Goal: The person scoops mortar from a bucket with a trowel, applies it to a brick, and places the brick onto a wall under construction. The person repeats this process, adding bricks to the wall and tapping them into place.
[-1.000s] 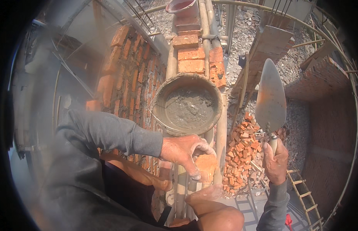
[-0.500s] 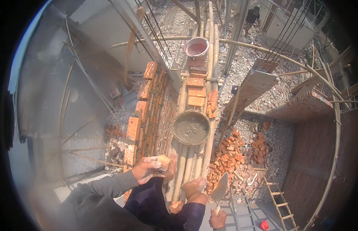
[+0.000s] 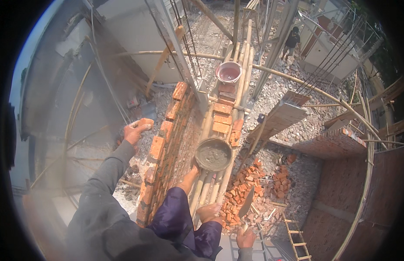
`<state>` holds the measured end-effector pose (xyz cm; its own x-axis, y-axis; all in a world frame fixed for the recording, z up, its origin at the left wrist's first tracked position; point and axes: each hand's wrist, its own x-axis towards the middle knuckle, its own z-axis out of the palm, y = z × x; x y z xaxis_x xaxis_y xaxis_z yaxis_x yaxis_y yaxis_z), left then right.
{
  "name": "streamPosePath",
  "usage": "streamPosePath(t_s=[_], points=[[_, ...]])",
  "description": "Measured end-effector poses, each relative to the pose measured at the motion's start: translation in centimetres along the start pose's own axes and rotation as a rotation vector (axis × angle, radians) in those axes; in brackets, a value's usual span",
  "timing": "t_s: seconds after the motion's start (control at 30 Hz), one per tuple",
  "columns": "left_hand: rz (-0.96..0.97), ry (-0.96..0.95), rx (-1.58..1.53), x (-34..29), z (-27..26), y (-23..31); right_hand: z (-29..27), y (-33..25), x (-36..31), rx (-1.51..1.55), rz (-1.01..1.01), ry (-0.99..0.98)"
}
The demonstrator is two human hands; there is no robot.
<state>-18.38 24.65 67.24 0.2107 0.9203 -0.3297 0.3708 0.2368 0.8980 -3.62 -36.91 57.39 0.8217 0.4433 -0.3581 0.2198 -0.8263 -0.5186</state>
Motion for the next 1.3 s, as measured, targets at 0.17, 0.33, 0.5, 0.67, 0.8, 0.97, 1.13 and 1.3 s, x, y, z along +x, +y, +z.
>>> streamPosePath(t_s=[0.17, 0.33, 0.5, 0.67, 0.8, 0.97, 1.13, 1.3], points=[[0.132, 0.145, 0.400, 15.5, 3.2, -2.4, 0.8, -0.3, 1.8, -0.086, 0.084, -0.121], [0.141, 0.294, 0.465, 28.9, 7.5, -4.5, 2.7, -1.6, 3.1, -0.168, 0.090, -0.244], [0.054, 0.177, 0.441, 36.6, 12.1, -4.8, 5.9, -4.7, 5.7, -0.127, 0.195, -0.317], [0.058, 0.227, 0.588, 43.5, 15.1, -5.9, 8.1, -8.6, 8.3, -0.071, 0.265, -0.361], [0.156, 0.323, 0.840, 47.9, 17.0, -7.5, 9.6, -9.9, 9.8, -0.058, 0.230, -0.395], [0.009, 0.248, 0.868, 53.0, 19.3, -9.4, 11.1, -10.7, 11.5, -0.423, 0.452, -0.842], [0.021, 0.240, 0.739, 55.5, 21.1, -12.5, 10.5, -12.9, 14.0, 0.040, 0.483, -0.465], [0.379, 0.017, 1.242, 59.2, 21.2, -15.4, 10.0, -14.7, 16.4, 0.081, 0.517, -0.500]])
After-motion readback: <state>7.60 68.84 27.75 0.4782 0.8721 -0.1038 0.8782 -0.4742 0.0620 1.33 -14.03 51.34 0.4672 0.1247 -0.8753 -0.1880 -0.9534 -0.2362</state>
